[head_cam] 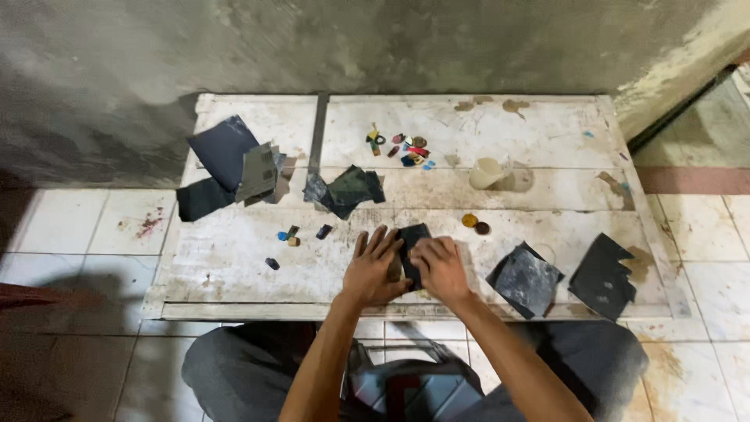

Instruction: The person sands small round stones using pieces of sandpaper. The person dips the stones into a small cup of water and continues to sand them by hand over the table.

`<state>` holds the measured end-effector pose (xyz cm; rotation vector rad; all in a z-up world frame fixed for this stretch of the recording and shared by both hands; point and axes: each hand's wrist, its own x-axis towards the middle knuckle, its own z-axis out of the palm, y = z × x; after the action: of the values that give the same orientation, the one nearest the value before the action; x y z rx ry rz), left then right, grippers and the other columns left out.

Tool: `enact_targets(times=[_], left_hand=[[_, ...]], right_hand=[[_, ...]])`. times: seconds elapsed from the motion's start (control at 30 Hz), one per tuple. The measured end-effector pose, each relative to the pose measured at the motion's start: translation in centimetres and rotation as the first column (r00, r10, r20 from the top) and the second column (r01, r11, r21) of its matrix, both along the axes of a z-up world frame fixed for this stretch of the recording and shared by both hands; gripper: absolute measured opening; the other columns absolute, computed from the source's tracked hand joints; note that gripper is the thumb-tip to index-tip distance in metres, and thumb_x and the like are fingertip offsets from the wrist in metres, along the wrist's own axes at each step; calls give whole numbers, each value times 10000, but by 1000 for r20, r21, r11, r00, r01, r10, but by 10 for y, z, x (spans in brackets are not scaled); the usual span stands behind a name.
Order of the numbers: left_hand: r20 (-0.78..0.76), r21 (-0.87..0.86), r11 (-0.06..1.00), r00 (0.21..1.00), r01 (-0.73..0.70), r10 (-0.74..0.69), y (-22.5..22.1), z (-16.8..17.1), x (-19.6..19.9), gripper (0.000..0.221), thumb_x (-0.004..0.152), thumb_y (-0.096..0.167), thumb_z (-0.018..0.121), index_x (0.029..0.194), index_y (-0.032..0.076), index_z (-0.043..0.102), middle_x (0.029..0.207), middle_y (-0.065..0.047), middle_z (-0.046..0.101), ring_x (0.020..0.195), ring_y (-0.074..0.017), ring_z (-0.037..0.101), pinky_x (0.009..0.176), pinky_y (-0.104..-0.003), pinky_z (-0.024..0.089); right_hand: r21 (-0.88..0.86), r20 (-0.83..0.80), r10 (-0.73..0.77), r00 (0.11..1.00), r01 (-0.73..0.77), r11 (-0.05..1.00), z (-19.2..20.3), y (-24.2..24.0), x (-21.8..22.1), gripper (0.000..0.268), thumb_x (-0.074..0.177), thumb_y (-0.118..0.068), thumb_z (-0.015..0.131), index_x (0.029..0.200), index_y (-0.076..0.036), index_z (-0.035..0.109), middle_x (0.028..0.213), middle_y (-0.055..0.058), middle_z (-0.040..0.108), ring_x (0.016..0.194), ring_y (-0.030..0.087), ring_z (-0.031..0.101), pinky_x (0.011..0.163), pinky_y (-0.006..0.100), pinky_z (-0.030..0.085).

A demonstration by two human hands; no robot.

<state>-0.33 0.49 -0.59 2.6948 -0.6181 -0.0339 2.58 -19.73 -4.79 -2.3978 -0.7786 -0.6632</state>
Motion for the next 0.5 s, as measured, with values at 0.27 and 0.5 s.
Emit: enact_targets(times=[0.27,0.5], left_hand=[[59,-18,1000,998,-17,18,0,-10,5,914,723,739,571,1443,187,462,1576,-44,370,1490,-284,244,1207,-519,146],[59,-82,997,998,-16,20,3,-11,5,936,736,773,552,1423,140,480,1565,-64,380,1479,-299,262,1202,-541,141]], right_hand=[[10,-14,-67,998,68,998,4,8,30,97,865,-303,676,836,-211,690,931,-6,666,963,261,574,815,399,450],[-16,-140,-33,990,31,999,15,-1,-27,119,901,-308,642,829,-219,678,977,-35,686,992,254,598,832,391,451]])
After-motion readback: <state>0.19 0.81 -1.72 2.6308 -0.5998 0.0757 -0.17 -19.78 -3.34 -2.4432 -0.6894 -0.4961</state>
